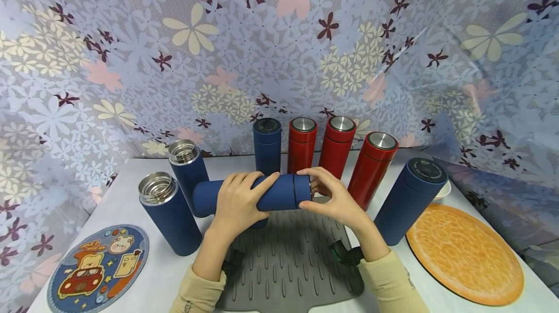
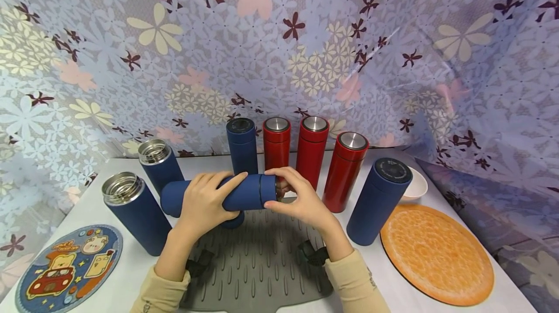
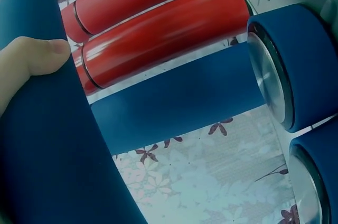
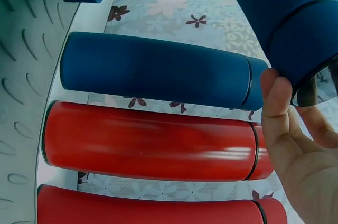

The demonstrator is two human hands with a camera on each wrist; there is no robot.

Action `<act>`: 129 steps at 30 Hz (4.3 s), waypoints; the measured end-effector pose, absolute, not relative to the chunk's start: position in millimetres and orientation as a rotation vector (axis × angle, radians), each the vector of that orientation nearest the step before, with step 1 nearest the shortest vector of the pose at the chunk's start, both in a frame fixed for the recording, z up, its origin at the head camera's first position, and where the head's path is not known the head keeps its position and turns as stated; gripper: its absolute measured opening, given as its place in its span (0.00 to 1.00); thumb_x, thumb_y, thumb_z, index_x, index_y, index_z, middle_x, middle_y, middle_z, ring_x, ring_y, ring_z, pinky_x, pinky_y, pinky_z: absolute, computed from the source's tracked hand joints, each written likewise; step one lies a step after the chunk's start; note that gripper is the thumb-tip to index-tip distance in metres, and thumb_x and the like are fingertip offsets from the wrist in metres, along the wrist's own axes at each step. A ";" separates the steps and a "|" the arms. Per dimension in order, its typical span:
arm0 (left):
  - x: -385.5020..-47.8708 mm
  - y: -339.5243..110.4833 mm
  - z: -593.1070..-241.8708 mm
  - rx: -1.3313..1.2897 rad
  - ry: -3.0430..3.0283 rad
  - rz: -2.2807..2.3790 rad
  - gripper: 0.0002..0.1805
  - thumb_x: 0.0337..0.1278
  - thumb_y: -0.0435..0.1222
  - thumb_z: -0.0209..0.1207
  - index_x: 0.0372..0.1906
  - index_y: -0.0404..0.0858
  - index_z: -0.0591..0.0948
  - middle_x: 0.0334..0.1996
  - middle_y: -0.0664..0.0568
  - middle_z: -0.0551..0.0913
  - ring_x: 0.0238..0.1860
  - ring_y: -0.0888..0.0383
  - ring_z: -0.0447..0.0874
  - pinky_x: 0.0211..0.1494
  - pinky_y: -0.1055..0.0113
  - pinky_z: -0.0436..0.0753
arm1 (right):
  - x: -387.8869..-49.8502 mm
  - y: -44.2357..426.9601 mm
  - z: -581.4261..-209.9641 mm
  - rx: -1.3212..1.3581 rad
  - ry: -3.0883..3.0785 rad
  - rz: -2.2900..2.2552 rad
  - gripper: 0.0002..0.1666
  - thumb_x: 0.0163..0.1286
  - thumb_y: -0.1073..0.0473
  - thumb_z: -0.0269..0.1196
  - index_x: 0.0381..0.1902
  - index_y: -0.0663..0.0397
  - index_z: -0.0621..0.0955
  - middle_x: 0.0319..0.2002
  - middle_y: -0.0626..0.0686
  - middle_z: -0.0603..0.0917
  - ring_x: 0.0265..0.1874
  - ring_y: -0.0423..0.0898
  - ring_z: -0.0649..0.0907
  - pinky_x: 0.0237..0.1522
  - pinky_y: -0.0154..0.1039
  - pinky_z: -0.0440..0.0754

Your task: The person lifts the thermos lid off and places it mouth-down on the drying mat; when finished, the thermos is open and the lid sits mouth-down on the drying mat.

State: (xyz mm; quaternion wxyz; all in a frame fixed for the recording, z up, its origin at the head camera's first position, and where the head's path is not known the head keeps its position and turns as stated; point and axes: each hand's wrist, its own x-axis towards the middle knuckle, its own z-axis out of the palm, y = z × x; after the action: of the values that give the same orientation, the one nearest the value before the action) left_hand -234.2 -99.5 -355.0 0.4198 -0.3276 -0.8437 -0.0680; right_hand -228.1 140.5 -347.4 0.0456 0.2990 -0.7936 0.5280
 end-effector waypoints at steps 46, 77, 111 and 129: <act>-230.5 -106.4 -352.5 -0.862 -2.295 -0.210 0.47 0.15 0.56 0.76 0.57 0.51 0.77 0.39 0.49 0.81 0.37 0.51 0.81 0.44 0.57 0.79 | -232.5 141.1 -347.4 0.751 -2.642 1.679 0.25 0.65 0.53 0.59 0.58 0.54 0.68 0.49 0.61 0.74 0.35 0.48 0.80 0.37 0.44 0.80; -227.7 -109.3 -350.5 -0.850 -2.343 -0.209 0.47 0.16 0.54 0.76 0.58 0.51 0.76 0.41 0.49 0.81 0.39 0.50 0.81 0.45 0.56 0.79 | -234.7 142.9 -347.0 0.654 -2.687 1.782 0.26 0.68 0.50 0.55 0.59 0.55 0.67 0.50 0.64 0.73 0.33 0.54 0.81 0.43 0.53 0.79; -232.4 -110.6 -351.9 -0.874 -2.355 -0.179 0.46 0.18 0.55 0.75 0.58 0.51 0.76 0.40 0.49 0.81 0.39 0.51 0.81 0.46 0.56 0.79 | -238.9 145.1 -349.4 0.772 -2.697 1.841 0.30 0.62 0.54 0.62 0.58 0.58 0.65 0.46 0.63 0.74 0.38 0.52 0.81 0.42 0.43 0.79; -232.4 -110.6 -352.3 -0.871 -2.366 -0.159 0.46 0.19 0.56 0.75 0.58 0.51 0.75 0.40 0.49 0.82 0.39 0.52 0.81 0.45 0.57 0.79 | -238.9 145.8 -349.7 0.715 -2.733 1.778 0.27 0.69 0.50 0.54 0.61 0.56 0.65 0.49 0.63 0.73 0.40 0.54 0.78 0.42 0.47 0.80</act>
State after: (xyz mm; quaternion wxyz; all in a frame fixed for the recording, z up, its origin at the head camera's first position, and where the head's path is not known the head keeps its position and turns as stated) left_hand -232.4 -110.6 -352.3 0.3026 -0.3287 -0.8926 -0.0598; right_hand -238.9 145.8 -349.7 -0.0983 0.2132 -0.8148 0.5301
